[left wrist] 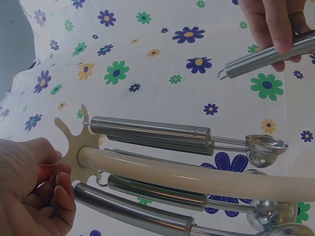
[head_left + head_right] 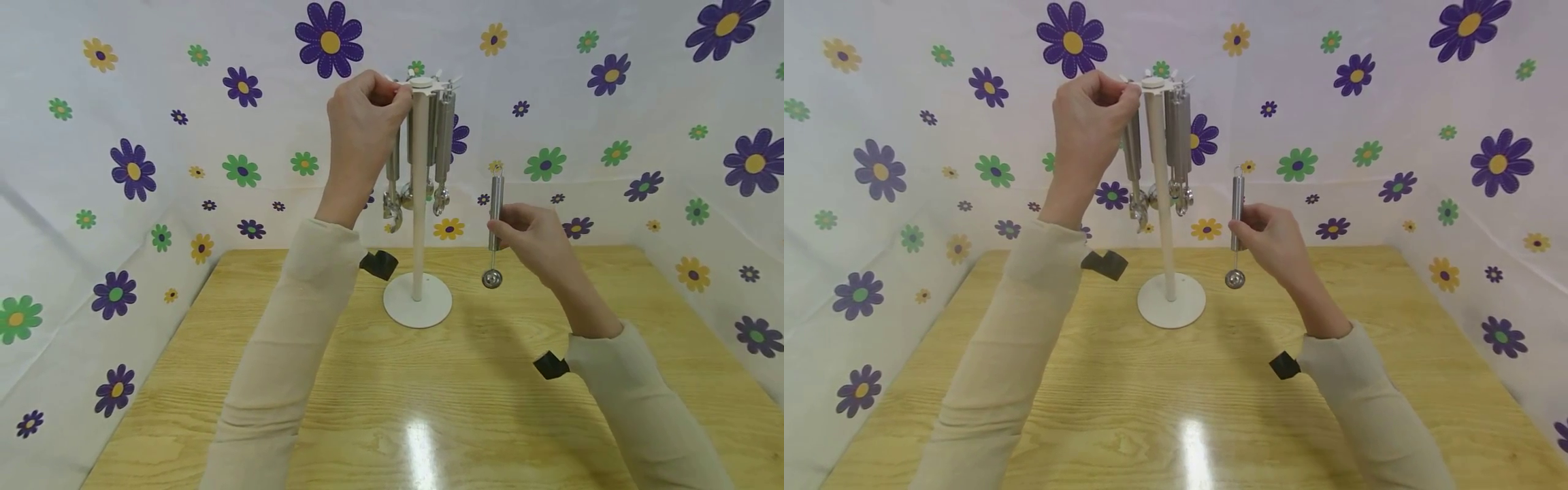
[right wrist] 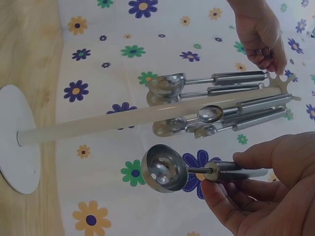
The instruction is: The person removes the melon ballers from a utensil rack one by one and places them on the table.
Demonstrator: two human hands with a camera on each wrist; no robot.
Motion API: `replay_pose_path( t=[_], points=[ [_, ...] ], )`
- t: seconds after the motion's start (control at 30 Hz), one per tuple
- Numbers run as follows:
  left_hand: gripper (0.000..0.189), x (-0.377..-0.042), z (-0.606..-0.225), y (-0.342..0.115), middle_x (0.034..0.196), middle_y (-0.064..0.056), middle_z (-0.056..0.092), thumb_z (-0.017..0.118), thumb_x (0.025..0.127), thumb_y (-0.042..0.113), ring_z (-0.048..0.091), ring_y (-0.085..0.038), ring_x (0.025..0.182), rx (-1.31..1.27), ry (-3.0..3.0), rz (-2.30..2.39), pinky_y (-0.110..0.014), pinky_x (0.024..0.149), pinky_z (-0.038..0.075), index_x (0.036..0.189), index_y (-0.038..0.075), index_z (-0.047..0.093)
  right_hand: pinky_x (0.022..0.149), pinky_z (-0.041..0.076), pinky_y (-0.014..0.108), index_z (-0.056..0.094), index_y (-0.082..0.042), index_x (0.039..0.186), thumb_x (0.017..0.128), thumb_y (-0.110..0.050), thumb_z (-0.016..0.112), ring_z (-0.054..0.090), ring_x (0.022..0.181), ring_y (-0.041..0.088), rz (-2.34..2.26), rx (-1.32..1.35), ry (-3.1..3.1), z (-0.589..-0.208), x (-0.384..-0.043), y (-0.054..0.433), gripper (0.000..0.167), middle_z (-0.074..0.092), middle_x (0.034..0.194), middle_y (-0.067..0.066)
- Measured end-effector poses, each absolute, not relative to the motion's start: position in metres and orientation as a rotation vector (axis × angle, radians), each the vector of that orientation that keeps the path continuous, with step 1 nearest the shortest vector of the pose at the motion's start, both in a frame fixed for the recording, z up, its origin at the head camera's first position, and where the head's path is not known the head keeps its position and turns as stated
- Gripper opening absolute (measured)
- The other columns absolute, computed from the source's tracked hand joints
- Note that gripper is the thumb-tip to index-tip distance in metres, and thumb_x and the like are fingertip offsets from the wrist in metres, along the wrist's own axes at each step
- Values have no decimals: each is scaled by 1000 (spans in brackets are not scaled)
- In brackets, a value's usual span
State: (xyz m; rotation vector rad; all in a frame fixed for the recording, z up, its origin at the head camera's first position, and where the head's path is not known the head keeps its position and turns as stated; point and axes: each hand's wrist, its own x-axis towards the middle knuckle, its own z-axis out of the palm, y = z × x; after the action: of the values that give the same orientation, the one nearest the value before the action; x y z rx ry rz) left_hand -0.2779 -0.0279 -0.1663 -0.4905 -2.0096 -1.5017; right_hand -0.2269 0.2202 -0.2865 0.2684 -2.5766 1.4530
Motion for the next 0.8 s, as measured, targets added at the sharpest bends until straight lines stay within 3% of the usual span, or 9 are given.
replay_pose_path(
  t=[0.17,0.33,0.67,0.8],
  points=[
    [15,-278,-166,-29,88,-5,67,66,101,12,57,-13,77,-493,-2007,-1503,-21,70,49,100,-2,71,105,48,54,61,7,132,106,-25,60,68,91,28,1463,218,-2629,-302,-230,229,41,67,118,24],
    [15,-278,-168,-28,88,-5,67,67,101,13,57,-14,77,-503,-2003,-1515,-22,70,49,100,-2,72,106,47,58,61,8,131,106,-26,60,69,94,35,1461,197,-2674,-321,-234,238,42,67,117,26],
    [15,-277,-169,-28,87,-5,65,66,102,13,55,-14,77,-518,-1992,-1520,-21,69,48,100,-1,71,101,51,57,62,10,129,106,-22,59,71,91,31,1469,170,-2727,-349,-236,246,40,69,113,27],
    [16,-276,-169,-28,88,-6,66,66,102,13,55,-14,78,-521,-1991,-1521,-21,70,48,101,-2,71,91,58,42,63,10,128,106,-20,60,71,87,24,1475,161,-2740,-359,-238,245,38,70,109,26]
  ],
)
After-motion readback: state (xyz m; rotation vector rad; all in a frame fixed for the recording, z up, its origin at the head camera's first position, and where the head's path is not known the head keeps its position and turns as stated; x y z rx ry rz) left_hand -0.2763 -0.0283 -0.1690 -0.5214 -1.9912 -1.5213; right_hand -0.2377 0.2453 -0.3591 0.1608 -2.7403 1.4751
